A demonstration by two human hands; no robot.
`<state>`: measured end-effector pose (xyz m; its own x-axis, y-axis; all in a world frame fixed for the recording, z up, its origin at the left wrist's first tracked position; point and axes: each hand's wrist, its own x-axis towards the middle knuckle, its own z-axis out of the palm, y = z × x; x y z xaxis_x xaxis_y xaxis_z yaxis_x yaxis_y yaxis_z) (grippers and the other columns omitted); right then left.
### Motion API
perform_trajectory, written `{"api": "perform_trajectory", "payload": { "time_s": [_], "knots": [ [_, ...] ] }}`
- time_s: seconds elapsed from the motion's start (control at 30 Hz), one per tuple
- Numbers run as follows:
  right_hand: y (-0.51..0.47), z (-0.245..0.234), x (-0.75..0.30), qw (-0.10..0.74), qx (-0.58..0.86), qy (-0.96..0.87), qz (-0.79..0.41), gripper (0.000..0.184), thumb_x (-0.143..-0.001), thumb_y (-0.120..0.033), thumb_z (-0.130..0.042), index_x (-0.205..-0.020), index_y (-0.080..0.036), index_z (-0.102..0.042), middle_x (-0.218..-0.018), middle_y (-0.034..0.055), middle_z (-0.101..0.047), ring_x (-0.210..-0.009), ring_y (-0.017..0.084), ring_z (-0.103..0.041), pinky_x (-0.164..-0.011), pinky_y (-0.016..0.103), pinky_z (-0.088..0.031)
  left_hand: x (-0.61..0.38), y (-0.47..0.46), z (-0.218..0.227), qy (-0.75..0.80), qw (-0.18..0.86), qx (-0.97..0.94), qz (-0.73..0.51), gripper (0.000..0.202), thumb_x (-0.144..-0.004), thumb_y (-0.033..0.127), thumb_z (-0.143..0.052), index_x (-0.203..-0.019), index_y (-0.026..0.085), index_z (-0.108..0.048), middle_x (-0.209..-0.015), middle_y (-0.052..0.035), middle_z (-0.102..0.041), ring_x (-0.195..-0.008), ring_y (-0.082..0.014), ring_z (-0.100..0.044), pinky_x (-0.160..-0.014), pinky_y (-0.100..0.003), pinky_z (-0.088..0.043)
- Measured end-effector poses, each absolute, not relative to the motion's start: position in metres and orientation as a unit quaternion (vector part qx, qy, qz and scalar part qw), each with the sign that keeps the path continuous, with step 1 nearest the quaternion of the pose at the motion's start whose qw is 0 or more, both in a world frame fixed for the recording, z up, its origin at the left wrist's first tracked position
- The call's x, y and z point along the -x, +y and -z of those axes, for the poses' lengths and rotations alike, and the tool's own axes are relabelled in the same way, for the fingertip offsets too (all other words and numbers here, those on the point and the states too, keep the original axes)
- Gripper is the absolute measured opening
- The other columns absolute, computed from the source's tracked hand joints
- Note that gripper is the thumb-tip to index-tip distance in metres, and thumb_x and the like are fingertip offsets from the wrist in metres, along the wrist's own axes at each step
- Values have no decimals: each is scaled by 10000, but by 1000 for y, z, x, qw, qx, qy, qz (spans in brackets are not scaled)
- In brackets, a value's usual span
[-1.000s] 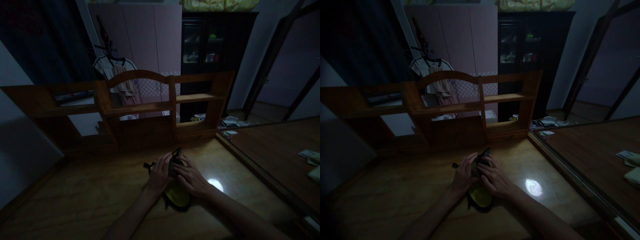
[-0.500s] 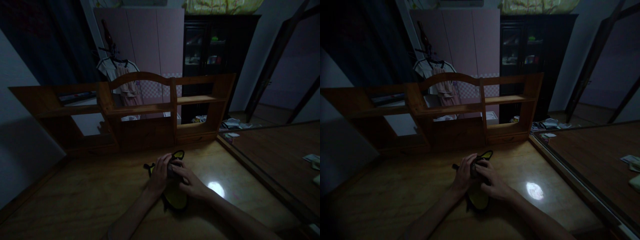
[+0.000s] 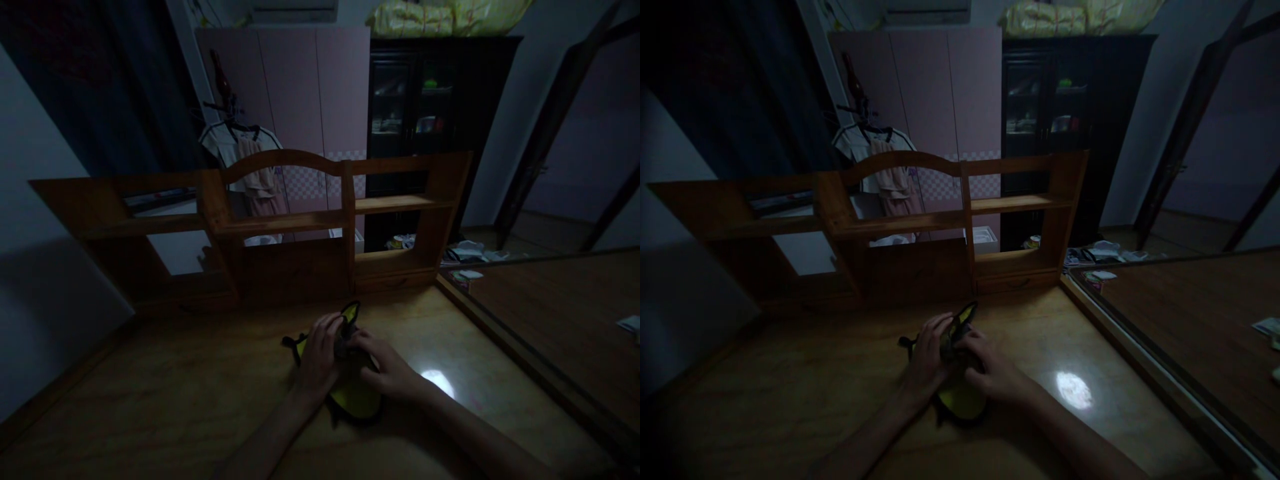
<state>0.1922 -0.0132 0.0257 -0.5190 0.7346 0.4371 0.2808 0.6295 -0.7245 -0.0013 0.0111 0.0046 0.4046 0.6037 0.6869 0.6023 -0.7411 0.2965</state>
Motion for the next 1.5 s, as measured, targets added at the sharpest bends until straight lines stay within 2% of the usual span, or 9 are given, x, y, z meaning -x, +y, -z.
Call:
{"api": "perform_trajectory", "payload": {
  "time_s": [0.17, 0.3, 0.37, 0.6, 0.77, 0.97, 1.17, 1.37, 1.5],
  "knots": [
    [-17, -32, -192, 319, 287, -883, -189, 489, -674, -136, -565, -1159, -163, -508, -1134, 111, -559, -1133, 286, -461, -1035, 463, -353, 1, 13, -2, 357, 18, -835, -419, 584, -859, 230, -583, -1381, 210, -321, -1354, -123, -460, -1277, -264, -426, -1070, -480, -364],
    [-20, -35, -192, 306, 275, -903, -124, 613, -681, -159, -568, -1278, -149, -427, -1238, 139, -526, -1243, 315, -392, -1126, 536, -206, 0, 14, 0, 347, 23, -827, -441, 579, -863, 238, -592, -1376, 205, -327, -1351, -125, -460, -1272, -260, -427, -1068, -467, -366],
    [-21, -34, -192, 320, 276, -899, -117, 657, -682, -126, -551, -1318, -150, -391, -1274, 148, -506, -1278, 315, -363, -1127, 543, -206, -1, 13, 1, 347, 30, -826, -443, 601, -855, 265, -620, -1375, 200, -325, -1349, -127, -457, -1272, -262, -420, -1073, -464, -361],
    [-18, -18, -192, 420, 314, -809, -266, 544, -690, -17, -464, -1202, -199, -448, -1128, 98, -559, -1056, 235, -531, -932, 397, -433, -6, 2, -3, 322, 41, -852, -410, 618, -868, 205, -583, -1410, 204, -285, -1383, -130, -416, -1317, -270, -362, -1095, -489, -333],
    [-14, -11, -194, 459, 324, -716, -415, 441, -644, -29, -474, -1044, -215, -463, -1014, 34, -543, -977, 203, -519, -876, 333, -418, -7, 4, -3, 329, 48, -850, -408, 627, -855, 162, -579, -1408, 208, -286, -1383, -137, -417, -1321, -272, -363, -1084, -490, -348],
    [-16, -11, -191, 463, 306, -668, -496, 452, -634, -75, -503, -1058, -225, -453, -1063, 31, -511, -1070, 215, -469, -909, 326, -377, -7, 10, 3, 351, 78, -820, -446, 673, -803, 140, -630, -1390, 213, -308, -1373, -131, -411, -1302, -273, -379, -1079, -484, -348],
    [-26, -20, -189, 430, 306, -748, -404, 388, -711, -87, -502, -1075, -215, -458, -1127, 58, -523, -1086, 220, -486, -992, 378, -365, -11, 6, 5, 375, 118, -793, -466, 729, -757, 125, -670, -1381, 206, -304, -1365, -128, -396, -1288, -264, -390, -1075, -462, -359],
    [-28, -27, -188, 354, 322, -849, -224, 640, -716, -35, -467, -1327, -186, -348, -1341, 135, -434, -1311, 267, -342, -1096, 475, -303, -15, 4, 4, 390, 134, -780, -470, 628, -818, 162, -619, -1369, 228, -324, -1353, -112, -423, -1272, -254, -417, -1063, -468, -375],
    [-24, -27, -183, 311, 331, -886, -91, 705, -727, -23, -445, -1403, -138, -282, -1306, 161, -478, -1352, 287, -295, -1145, 567, -197, -13, 5, 4, 385, 118, -790, -462, 639, -812, 118, -595, -1378, 233, -322, -1367, -110, -424, -1277, -253, -416, -1063, -473, -379]
  ]
}}
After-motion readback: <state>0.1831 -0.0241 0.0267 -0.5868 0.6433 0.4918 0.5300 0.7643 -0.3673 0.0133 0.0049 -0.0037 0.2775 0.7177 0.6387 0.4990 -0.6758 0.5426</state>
